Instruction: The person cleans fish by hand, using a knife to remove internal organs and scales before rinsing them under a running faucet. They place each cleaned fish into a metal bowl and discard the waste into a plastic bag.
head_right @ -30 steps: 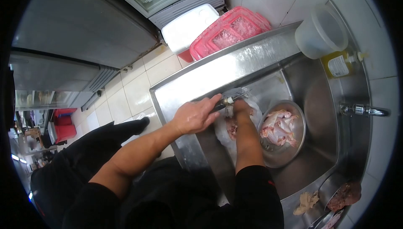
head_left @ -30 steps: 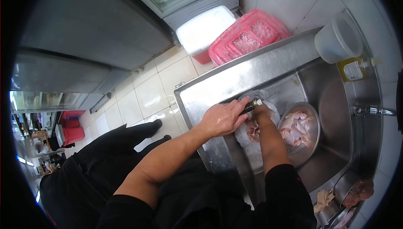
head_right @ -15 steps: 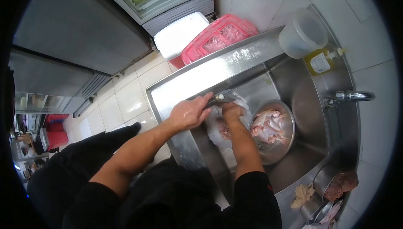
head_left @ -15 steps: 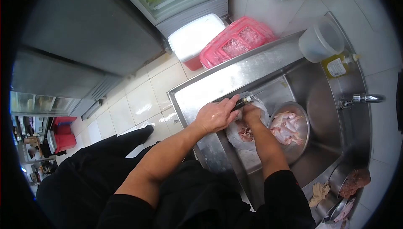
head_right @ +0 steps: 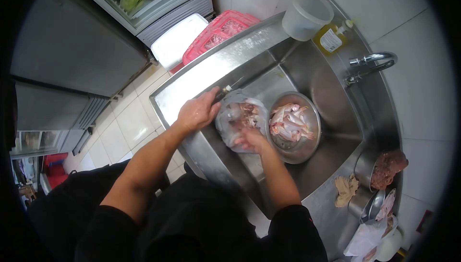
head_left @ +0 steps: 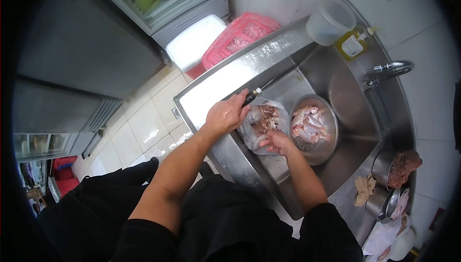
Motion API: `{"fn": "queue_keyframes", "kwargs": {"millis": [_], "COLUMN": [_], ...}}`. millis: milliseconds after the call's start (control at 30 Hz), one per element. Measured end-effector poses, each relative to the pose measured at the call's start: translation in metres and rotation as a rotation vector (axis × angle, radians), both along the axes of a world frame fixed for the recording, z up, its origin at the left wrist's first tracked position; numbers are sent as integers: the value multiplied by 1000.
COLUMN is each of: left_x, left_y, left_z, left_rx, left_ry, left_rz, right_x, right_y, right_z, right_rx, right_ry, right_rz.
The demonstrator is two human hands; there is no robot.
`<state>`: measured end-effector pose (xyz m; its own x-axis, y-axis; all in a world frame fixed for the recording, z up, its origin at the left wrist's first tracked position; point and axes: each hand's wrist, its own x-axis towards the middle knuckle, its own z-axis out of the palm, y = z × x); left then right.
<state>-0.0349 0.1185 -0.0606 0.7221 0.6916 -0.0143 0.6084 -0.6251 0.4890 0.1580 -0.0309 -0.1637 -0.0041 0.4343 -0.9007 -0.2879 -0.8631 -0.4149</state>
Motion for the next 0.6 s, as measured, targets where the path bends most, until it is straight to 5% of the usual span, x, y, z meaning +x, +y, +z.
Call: {"fn": "queue_keyframes", "kwargs": {"millis": [133, 267, 367, 467, 600], "left_x": [2, 1, 5, 5, 5], "left_y": [-2, 1, -1, -1, -1], "left_z": [2, 4, 4, 4, 4], "left_rx": [-8, 4, -7, -24, -9], "left_ry": [9, 23, 34, 57, 74], "left_rz": [7, 14, 18, 24, 22], "right_x": [-22, -34, -33, -39, -63], "right_y": [-17, -28, -52, -63, -67], "right_z": [-78, -104, -52, -71, -116], "right_rx": [108, 469, 305, 122, 69], "right_ry": [-121, -914, -871, -779, -643], "right_rz": [-21, 306, 448, 631, 506]}}
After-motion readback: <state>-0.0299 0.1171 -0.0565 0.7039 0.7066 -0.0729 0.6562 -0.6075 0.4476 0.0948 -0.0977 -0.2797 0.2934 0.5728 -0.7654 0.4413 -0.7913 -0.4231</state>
